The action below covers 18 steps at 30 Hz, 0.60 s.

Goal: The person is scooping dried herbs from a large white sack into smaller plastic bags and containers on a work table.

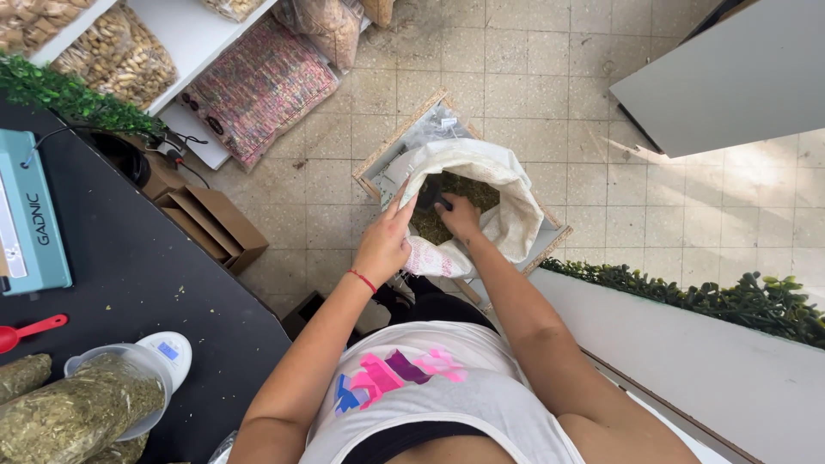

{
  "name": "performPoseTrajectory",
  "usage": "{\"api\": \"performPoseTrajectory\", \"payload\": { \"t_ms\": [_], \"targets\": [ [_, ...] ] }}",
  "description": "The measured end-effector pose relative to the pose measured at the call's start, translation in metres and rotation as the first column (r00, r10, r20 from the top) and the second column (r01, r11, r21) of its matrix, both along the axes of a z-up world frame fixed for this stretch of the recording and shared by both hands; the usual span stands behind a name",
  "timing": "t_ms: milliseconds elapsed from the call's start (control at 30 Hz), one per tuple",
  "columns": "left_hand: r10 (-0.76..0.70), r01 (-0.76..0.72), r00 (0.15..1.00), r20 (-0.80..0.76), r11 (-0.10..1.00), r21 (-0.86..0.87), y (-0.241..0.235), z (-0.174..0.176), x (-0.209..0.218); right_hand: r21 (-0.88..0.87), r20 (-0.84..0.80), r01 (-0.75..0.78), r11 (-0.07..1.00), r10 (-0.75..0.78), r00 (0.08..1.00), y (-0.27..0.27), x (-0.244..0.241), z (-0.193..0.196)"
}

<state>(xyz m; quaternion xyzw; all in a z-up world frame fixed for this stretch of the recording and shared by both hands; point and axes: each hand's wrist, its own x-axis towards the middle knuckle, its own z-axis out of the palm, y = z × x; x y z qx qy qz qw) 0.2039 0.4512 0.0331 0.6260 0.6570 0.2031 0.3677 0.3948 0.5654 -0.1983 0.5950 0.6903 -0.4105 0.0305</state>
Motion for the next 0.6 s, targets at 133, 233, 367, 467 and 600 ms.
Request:
{"api": "performPoseTrajectory", "payload": {
  "t_ms": [133, 233, 367, 467, 600],
  "targets": [
    [0.006, -0.006, 1.000, 0.017, 1.000, -0.009, -0.002, -0.006, -0.005, -0.150, -0.273, 0.204, 0.968, -0.238, 0.932, -0.016, 0.005, -0.020],
    [0.015, -0.015, 1.000, 0.012, 1.000, -0.010, -0.003, -0.001, -0.004, -0.252, -0.434, 0.293, 0.922, -0.378, 0.818, -0.027, -0.002, 0.026],
    [0.073, -0.074, 0.996, 0.053, 0.997, 0.021, 0.000, 0.017, -0.006, -0.209, -0.432, 0.337, 0.918, -0.396, 0.810, -0.026, -0.005, 0.036],
    [0.065, -0.066, 0.998, 0.023, 0.997, 0.033, -0.001, 0.019, -0.009, -0.221, -0.363, 0.407, 0.887, -0.462, 0.810, -0.023, 0.001, 0.025],
    [0.070, -0.071, 0.997, 0.038, 0.997, 0.043, 0.000, 0.022, -0.010, -0.116, -0.456, 0.316, 0.942, -0.333, 0.825, -0.024, 0.003, 0.034]
  ]
}}
